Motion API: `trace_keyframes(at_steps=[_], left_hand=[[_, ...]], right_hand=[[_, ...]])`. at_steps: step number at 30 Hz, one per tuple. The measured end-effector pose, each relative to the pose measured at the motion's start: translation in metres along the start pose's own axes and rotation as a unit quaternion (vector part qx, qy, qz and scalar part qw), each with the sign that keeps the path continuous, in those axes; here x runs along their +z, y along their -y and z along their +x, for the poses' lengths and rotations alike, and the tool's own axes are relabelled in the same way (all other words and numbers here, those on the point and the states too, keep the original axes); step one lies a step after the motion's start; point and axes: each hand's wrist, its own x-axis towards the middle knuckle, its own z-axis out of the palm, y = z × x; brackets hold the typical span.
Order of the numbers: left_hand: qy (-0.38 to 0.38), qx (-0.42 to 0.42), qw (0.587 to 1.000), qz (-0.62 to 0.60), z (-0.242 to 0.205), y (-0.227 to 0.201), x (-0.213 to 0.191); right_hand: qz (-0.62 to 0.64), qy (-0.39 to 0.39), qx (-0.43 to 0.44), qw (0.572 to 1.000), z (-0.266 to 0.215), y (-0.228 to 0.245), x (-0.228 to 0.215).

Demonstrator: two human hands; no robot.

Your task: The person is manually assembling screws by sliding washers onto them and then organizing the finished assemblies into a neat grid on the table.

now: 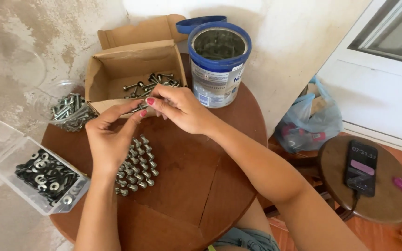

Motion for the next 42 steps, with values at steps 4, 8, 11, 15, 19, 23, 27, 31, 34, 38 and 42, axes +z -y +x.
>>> trace_keyframes(at_steps=[4, 8, 11, 15, 19, 23, 27, 31, 34, 38, 42], left_hand=[[0.002, 0.050, 0.999, 0.023, 0.000, 0.000, 0.001], [0.003, 0.108, 0.994, 0.032, 0.002, -0.004, -0.001], [-0.004, 0.122, 0.992, 0.029, 0.003, -0.003, 0.000], [-0.019, 0.099, 0.995, 0.024, 0.002, -0.001, -0.002], [-0.038, 0.089, 0.995, 0.033, 0.002, 0.001, -0.003], [-0.049, 0.034, 0.998, 0.026, 0.004, 0.002, -0.003], [-0.045, -0.015, 0.999, 0.005, 0.004, 0.001, 0.001], [-0.044, 0.006, 0.999, 0.011, 0.005, 0.002, 0.000], [-0.028, 0.007, 0.999, 0.013, 0.002, 0.005, 0.001], [-0.010, 0.037, 0.999, 0.004, 0.003, 0.000, 0.000], [-0.002, 0.052, 0.999, -0.007, 0.002, -0.004, 0.001]], right_hand=[[0.017, 0.016, 0.018, 1.000, 0.001, 0.009, -0.003], [0.041, 0.035, 0.056, 0.997, 0.002, 0.007, 0.001], [0.071, 0.042, 0.075, 0.994, 0.003, 0.007, 0.002], [0.052, 0.032, 0.083, 0.995, 0.002, 0.009, 0.002], [0.000, 0.041, 0.070, 0.997, -0.002, 0.003, 0.002], [0.005, 0.018, 0.068, 0.998, -0.002, 0.011, 0.004], [0.013, 0.004, 0.066, 0.998, -0.003, 0.007, 0.004], [-0.001, 0.008, 0.058, 0.998, -0.001, -0.005, 0.000], [0.016, 0.009, 0.069, 0.997, -0.002, -0.008, -0.001], [0.019, 0.017, 0.080, 0.996, 0.001, 0.001, 0.001], [0.109, 0.022, 0.129, 0.985, -0.001, -0.011, 0.001]])
